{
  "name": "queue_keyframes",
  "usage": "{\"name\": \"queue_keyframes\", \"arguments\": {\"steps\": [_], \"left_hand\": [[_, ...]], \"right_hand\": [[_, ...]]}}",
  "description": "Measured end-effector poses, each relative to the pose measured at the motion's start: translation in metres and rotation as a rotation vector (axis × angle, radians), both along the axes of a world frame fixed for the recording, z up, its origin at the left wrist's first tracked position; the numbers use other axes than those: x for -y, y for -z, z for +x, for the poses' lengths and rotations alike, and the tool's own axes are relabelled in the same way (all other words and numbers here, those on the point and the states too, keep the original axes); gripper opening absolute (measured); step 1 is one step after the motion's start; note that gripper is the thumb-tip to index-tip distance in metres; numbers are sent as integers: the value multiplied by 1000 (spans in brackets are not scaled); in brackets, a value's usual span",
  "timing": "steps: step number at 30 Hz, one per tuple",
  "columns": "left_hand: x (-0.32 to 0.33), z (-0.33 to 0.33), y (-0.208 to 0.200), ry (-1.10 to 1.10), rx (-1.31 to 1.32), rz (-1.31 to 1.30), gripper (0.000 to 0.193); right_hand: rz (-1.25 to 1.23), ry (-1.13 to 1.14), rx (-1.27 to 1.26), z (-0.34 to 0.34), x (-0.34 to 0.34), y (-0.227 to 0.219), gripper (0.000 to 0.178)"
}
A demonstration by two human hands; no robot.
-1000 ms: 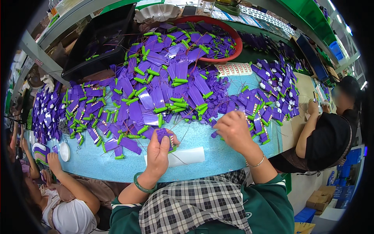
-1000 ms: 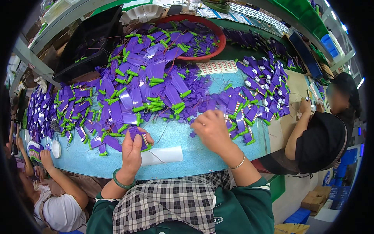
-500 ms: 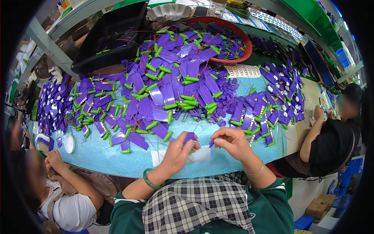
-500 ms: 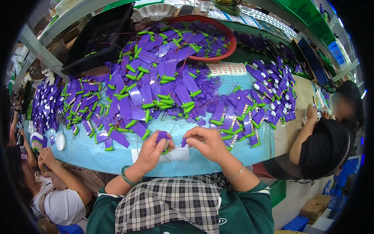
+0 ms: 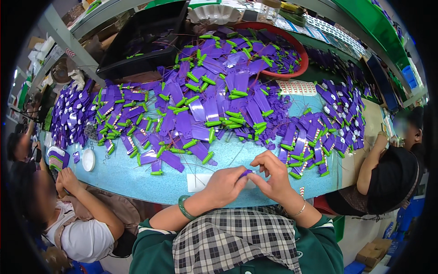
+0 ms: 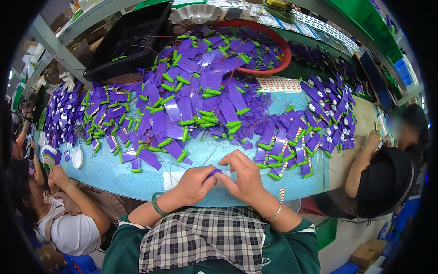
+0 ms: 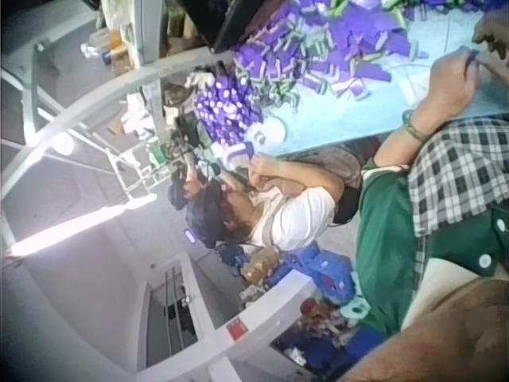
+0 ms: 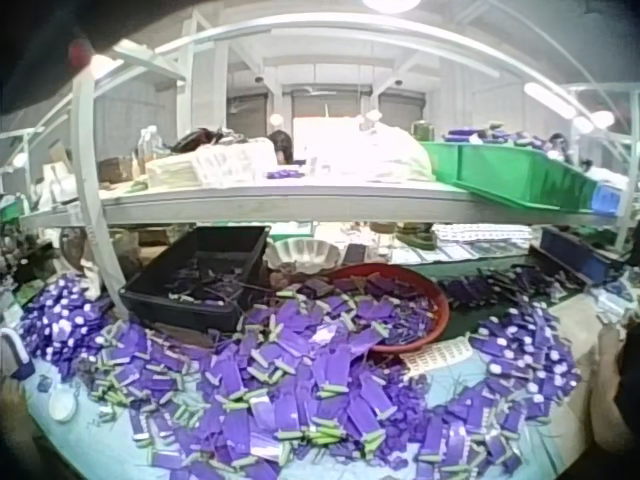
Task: The person sits at a table in a workshop and assembles small purple and green plastic components. They pick up a purple piece, insert a green piece, and then thread a red string through the assembly. The person repeats this process continuously, placing the finished items on the table.
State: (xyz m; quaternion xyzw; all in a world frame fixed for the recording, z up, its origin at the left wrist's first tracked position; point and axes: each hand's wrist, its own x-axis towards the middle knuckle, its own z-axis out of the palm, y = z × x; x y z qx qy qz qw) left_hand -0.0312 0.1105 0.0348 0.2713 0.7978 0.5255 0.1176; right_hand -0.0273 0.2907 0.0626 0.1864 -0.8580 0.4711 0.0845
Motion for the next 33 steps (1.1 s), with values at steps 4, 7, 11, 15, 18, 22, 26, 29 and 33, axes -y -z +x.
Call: {"name": "queue_keyframes", "arguments": {"steps": [4, 7, 11, 15, 18, 22, 26, 29, 33], "left_hand": [[-2, 4, -1, 14, 27, -27, 14], [-2, 4, -2, 27, 232, 56, 18], [-3, 2, -1, 54, 232, -4, 18], [20, -34, -19, 3, -44, -108, 24], [71, -90, -31, -142, -612, -526, 32], [112, -119, -46, -121, -825, -878, 32], [119, -131, -60, -3, -863, -891, 28], [119, -131, -69, -47, -856, -695, 20], [104, -79, -63, -180, -106, 122, 13]], "right_hand": [[-60, -59, 127, 2, -2, 8, 13], [-81, -19, 197, 5, 3, 7, 14], [-8, -30, 227, 1, -5, 8, 12], [80, -26, 176, -31, -63, -9, 9], [262, 146, 291, -55, -126, -38, 9], [850, 322, -271, -53, -128, -46, 22], [669, 34, -156, -26, -86, -16, 30], [574, -86, -168, -2, -53, 7, 31], [503, -127, -113, 12, -18, 19, 38]]}}
